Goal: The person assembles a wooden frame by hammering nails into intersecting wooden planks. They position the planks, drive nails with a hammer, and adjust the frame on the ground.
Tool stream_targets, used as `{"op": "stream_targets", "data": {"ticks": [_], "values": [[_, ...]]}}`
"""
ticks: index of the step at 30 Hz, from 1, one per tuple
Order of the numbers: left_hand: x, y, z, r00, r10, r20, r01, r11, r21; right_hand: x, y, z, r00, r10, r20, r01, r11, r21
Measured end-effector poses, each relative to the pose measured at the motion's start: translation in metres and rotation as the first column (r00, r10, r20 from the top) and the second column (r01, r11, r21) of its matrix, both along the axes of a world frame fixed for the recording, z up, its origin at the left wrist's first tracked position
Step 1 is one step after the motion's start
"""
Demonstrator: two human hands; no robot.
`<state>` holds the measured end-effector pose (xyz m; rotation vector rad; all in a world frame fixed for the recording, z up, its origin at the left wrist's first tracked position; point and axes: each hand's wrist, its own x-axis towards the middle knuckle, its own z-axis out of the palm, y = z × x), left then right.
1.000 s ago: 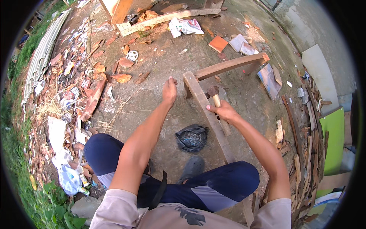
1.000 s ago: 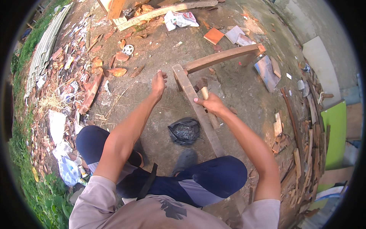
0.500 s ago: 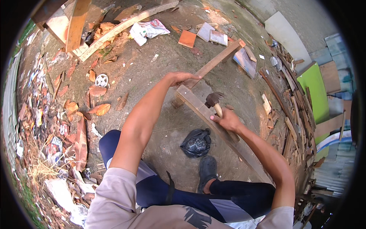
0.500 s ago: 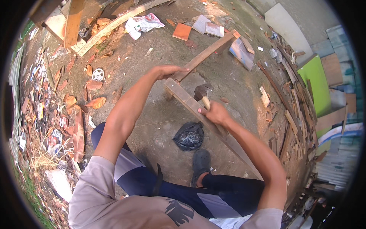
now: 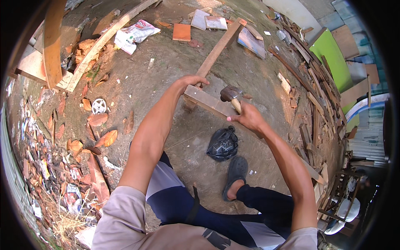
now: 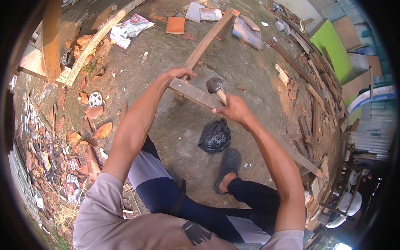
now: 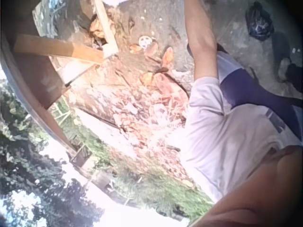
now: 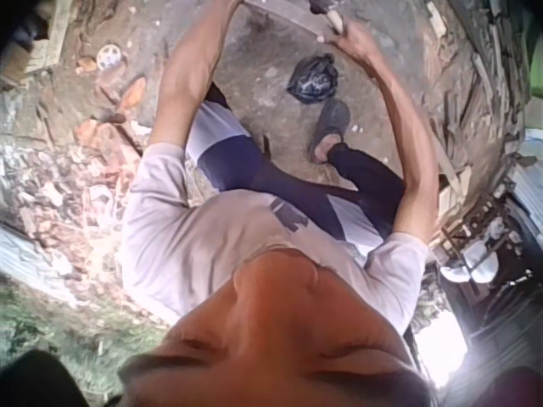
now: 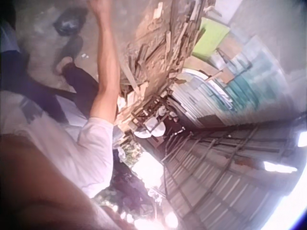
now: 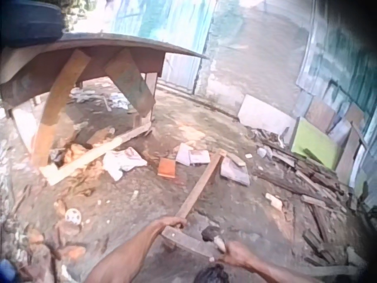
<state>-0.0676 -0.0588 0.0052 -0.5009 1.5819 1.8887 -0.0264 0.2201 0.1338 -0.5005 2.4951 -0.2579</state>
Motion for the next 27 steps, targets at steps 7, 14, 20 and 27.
{"op": "stream_targets", "data": {"ticks": [7,14,20,27], "values": [[0.054,0.001,0.001,0.843,0.534,-0.068,-0.517,0.838,0.175,-0.001,0.003,0.002,0.995,-0.006,-0.102,0.001,0.999,-0.046],[0.144,0.039,-0.026,0.689,0.395,-0.607,-0.481,0.876,0.025,0.018,-0.052,0.06,0.949,-0.156,-0.274,0.042,0.925,-0.379],[0.147,0.029,-0.036,0.776,0.075,-0.626,-0.43,0.789,-0.439,0.052,-0.103,0.09,0.932,-0.181,-0.314,-0.07,0.76,-0.646],[0.14,0.04,-0.036,0.747,-0.01,-0.665,-0.463,0.71,-0.531,0.048,-0.097,0.014,0.971,-0.024,-0.237,-0.061,0.937,-0.344]]}}
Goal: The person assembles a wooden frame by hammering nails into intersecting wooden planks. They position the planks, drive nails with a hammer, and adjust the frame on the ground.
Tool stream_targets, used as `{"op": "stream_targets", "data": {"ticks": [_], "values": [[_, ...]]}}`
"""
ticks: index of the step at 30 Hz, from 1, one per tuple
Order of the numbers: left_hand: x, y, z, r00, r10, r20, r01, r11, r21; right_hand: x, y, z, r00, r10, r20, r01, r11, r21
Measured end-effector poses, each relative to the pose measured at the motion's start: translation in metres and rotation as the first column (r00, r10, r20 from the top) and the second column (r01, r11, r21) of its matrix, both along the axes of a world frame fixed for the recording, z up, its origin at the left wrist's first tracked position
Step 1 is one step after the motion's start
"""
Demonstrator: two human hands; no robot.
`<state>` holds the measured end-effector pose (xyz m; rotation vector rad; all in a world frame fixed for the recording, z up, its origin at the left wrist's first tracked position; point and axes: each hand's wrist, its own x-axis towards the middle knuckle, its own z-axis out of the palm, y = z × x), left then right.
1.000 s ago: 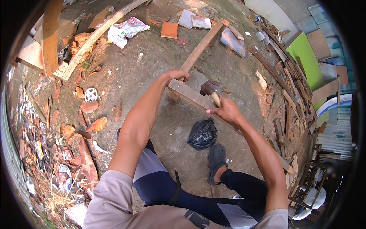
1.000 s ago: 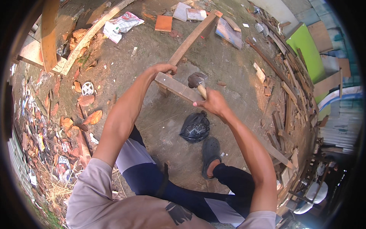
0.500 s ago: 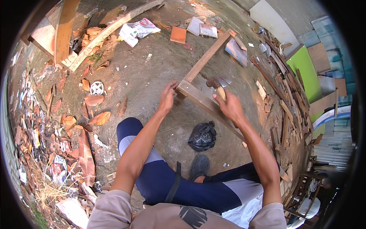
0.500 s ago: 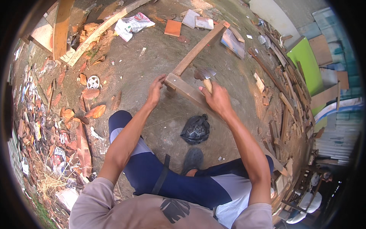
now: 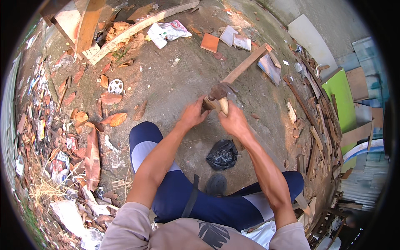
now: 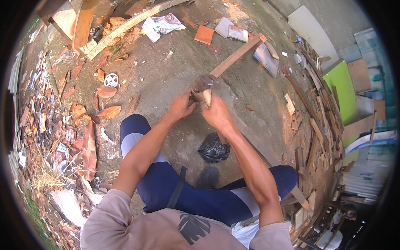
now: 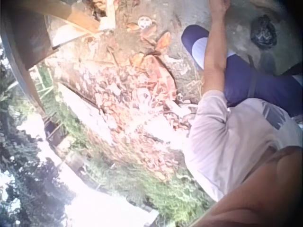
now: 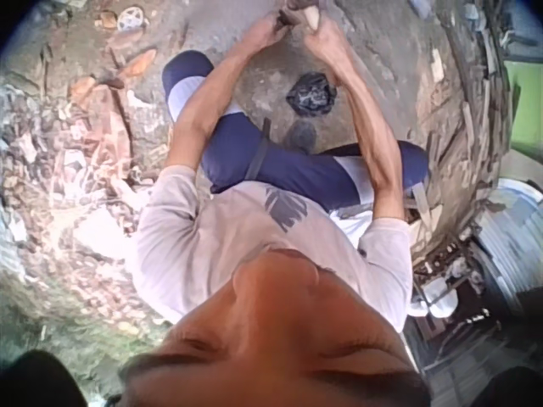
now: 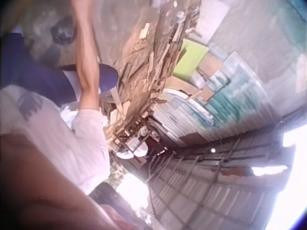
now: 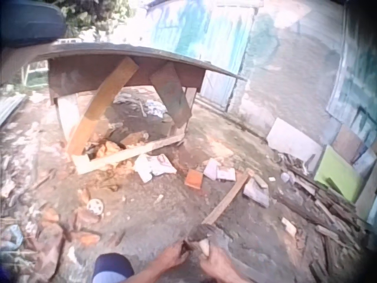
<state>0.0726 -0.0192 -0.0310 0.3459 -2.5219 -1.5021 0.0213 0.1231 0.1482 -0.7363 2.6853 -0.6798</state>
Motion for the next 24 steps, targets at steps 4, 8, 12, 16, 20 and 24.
{"op": "stream_targets", "data": {"ticks": [4,8,12,16,20,24], "values": [[-0.007,0.032,0.018,0.986,0.161,0.038,-0.158,0.986,-0.055,-0.004,0.007,0.029,0.999,-0.048,-0.007,0.047,0.992,-0.119],[-0.028,0.028,0.008,0.956,0.239,0.168,-0.241,0.97,-0.006,0.0,0.015,0.043,0.989,-0.094,0.116,0.115,0.974,-0.193],[-0.033,0.019,0.006,0.96,0.226,0.164,-0.225,0.974,-0.025,-0.005,0.03,0.016,0.985,-0.118,0.124,0.131,0.986,-0.104],[-0.035,0.022,0.009,0.958,0.253,0.136,-0.25,0.967,-0.038,-0.023,0.031,-0.003,0.992,-0.074,0.101,0.069,0.996,0.048],[-0.029,0.018,0.003,0.96,0.266,0.092,-0.262,0.964,-0.053,-0.023,0.006,0.035,0.981,0.039,-0.191,-0.06,0.993,-0.104],[-0.026,0.016,-0.002,0.956,0.276,0.104,-0.268,0.96,-0.079,-0.002,-0.013,0.075,0.983,-0.021,-0.185,-0.053,0.92,-0.389]]}}
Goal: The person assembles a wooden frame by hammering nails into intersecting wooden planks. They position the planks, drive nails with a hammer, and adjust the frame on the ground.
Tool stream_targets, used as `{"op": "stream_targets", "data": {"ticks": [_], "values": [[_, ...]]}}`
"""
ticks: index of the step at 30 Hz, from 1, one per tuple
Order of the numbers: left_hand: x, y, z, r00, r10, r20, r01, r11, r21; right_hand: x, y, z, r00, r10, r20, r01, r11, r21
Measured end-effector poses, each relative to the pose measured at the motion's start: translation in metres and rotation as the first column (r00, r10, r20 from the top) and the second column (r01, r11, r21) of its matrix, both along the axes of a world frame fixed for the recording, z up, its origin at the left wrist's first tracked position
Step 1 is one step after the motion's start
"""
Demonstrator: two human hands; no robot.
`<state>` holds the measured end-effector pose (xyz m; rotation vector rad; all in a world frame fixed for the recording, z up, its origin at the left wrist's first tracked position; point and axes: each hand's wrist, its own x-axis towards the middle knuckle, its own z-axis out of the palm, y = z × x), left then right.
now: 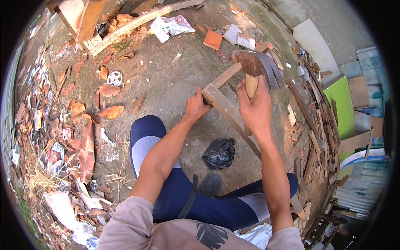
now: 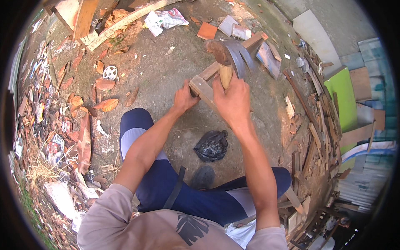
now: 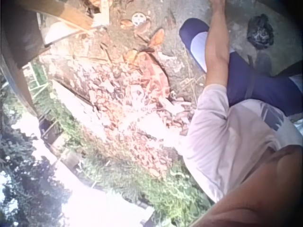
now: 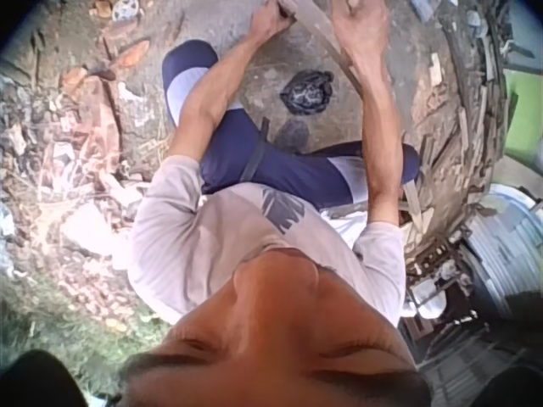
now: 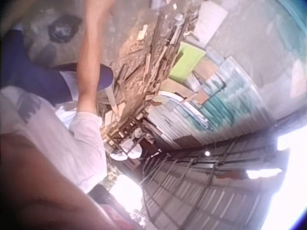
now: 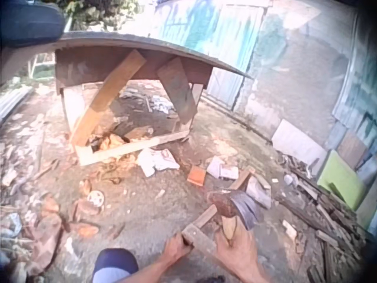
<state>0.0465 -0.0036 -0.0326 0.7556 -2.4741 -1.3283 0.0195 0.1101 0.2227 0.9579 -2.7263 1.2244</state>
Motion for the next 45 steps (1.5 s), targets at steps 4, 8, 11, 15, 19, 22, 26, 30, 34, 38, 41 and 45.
{"op": "stream_targets", "data": {"ticks": [4,8,11,15,19,22,26,30,34,38,41,45], "values": [[-0.007,0.008,0.004,0.999,-0.037,-0.007,0.037,0.999,0.031,-0.017,0.026,-0.07,0.998,-0.063,0.02,0.048,0.892,0.45],[-0.004,0.005,-0.001,0.998,-0.013,-0.057,0.013,1.0,-0.001,-0.027,0.017,-0.028,0.982,-0.083,0.168,0.011,0.92,0.392],[0.0,-0.002,0.004,1.0,-0.012,-0.027,0.012,1.0,0.012,-0.01,0.009,0.004,0.988,-0.096,0.117,0.084,0.991,0.105],[-0.01,0.004,0.008,0.997,-0.05,-0.062,0.053,0.998,0.033,-0.004,0.02,-0.069,0.989,-0.124,0.079,0.093,0.944,0.318],[-0.004,0.007,0.012,0.999,-0.042,0.022,0.042,0.998,0.036,-0.013,0.0,-0.031,0.898,-0.187,0.399,-0.013,0.894,0.448],[0.0,-0.003,0.005,1.0,-0.018,0.003,0.018,0.999,0.029,-0.006,-0.005,-0.018,0.988,-0.097,0.116,0.072,0.976,0.205],[-0.004,0.009,0.009,0.999,-0.043,-0.011,0.044,0.998,0.047,-0.001,0.011,-0.068,0.99,-0.138,0.001,0.13,0.937,0.324],[-0.003,0.009,0.009,1.0,0.002,-0.011,-0.001,0.997,0.079,-0.02,-0.004,-0.032,0.927,-0.159,0.34,-0.032,0.869,0.494],[0.0,0.011,0.007,0.999,0.04,-0.032,-0.037,0.996,0.086,-0.016,0.002,-0.029,0.97,-0.168,0.178,0.12,0.959,0.256],[-0.004,0.024,0.003,0.991,0.054,-0.119,-0.039,0.991,0.125,-0.013,0.023,-0.076,0.972,-0.122,0.2,-0.01,0.832,0.555],[0.001,0.027,0.009,0.996,0.033,-0.086,-0.025,0.995,0.098,-0.017,0.028,-0.052,0.958,-0.164,0.233,0.029,0.869,0.494],[0.003,0.026,0.007,0.996,0.052,-0.067,-0.048,0.997,0.062,-0.003,0.03,-0.042,0.997,-0.068,-0.042,0.075,0.98,0.184]]}}
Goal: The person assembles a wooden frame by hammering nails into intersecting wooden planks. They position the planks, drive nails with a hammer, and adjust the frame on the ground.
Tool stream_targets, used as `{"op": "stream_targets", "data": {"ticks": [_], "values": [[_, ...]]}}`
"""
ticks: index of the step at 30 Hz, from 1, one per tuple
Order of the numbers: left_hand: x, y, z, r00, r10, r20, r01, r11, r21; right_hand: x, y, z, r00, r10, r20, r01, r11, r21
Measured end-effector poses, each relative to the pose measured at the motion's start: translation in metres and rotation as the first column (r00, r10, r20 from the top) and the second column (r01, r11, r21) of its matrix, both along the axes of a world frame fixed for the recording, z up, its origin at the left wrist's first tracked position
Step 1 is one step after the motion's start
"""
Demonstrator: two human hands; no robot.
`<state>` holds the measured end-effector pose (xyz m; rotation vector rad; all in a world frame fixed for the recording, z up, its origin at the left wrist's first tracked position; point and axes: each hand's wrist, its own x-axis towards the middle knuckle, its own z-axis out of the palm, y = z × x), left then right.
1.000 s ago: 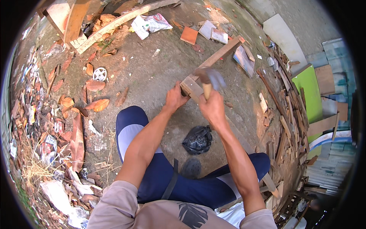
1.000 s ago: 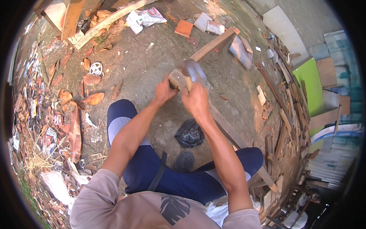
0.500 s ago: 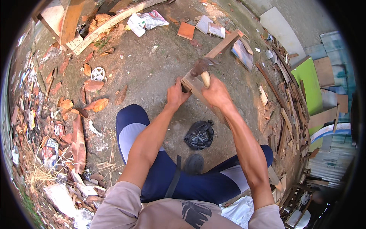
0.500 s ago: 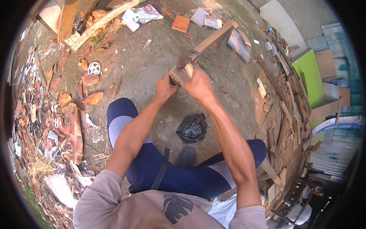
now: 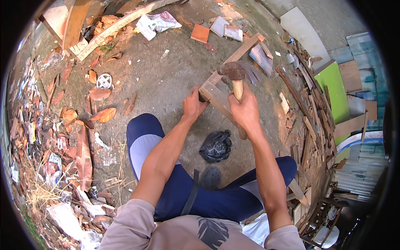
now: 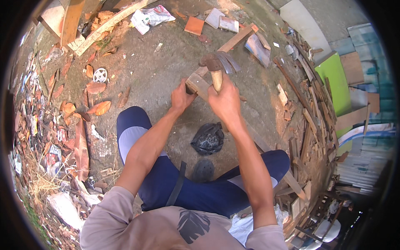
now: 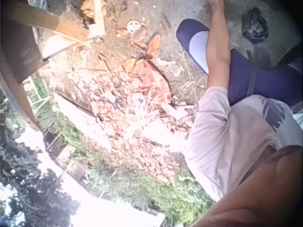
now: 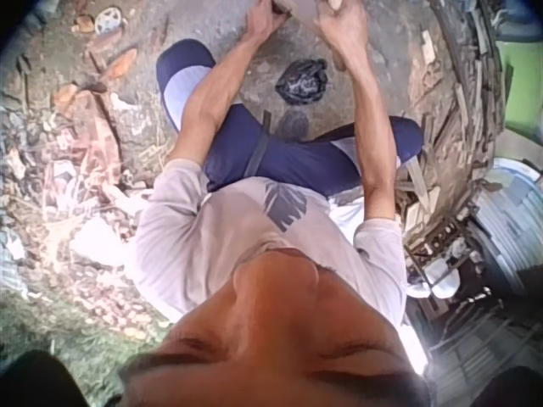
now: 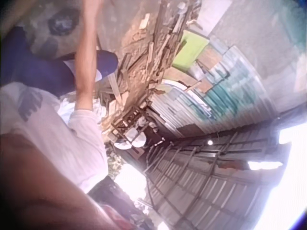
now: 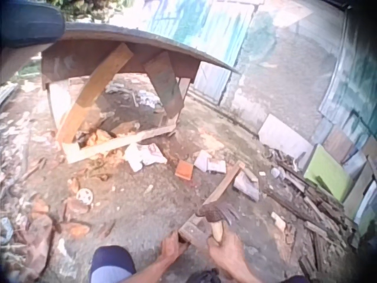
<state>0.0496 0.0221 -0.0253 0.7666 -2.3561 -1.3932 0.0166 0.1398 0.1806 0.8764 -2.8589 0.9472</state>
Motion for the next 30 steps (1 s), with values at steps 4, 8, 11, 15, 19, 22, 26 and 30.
{"op": "stream_targets", "data": {"ticks": [4,8,11,15,19,22,26,30], "values": [[-0.002,0.005,0.002,1.0,0.019,-0.005,-0.019,1.0,-0.015,0.017,0.003,-0.015,0.972,-0.144,0.187,0.146,0.989,0.003],[-0.005,0.0,-0.003,1.0,-0.006,0.022,0.006,1.0,0.014,-0.002,-0.009,0.009,0.855,-0.261,0.448,0.116,0.939,0.325],[-0.006,0.0,-0.002,1.0,0.005,0.029,-0.006,0.999,0.039,-0.01,-0.007,0.047,0.971,-0.123,0.207,0.116,0.992,0.05],[-0.002,-0.005,-0.003,0.999,0.007,0.034,-0.007,1.0,-0.001,0.006,-0.021,0.083,0.991,-0.092,0.098,0.116,0.953,-0.281],[-0.006,0.008,0.005,1.0,-0.012,0.028,0.012,1.0,0.004,0.007,0.003,-0.026,0.973,-0.16,0.168,0.158,0.987,0.022],[-0.003,-0.001,0.005,1.0,-0.01,-0.018,0.01,1.0,-0.008,-0.005,0.01,-0.02,0.839,-0.29,0.461,0.137,0.932,0.337],[-0.008,-0.008,-0.003,0.999,-0.039,0.005,0.039,0.999,0.01,-0.01,0.022,-0.031,0.882,-0.241,0.406,0.155,0.96,0.234],[-0.002,-0.008,0.004,0.992,-0.104,0.065,0.1,0.993,0.067,-0.001,0.037,-0.028,0.955,-0.213,0.204,0.139,0.935,0.325]]}}
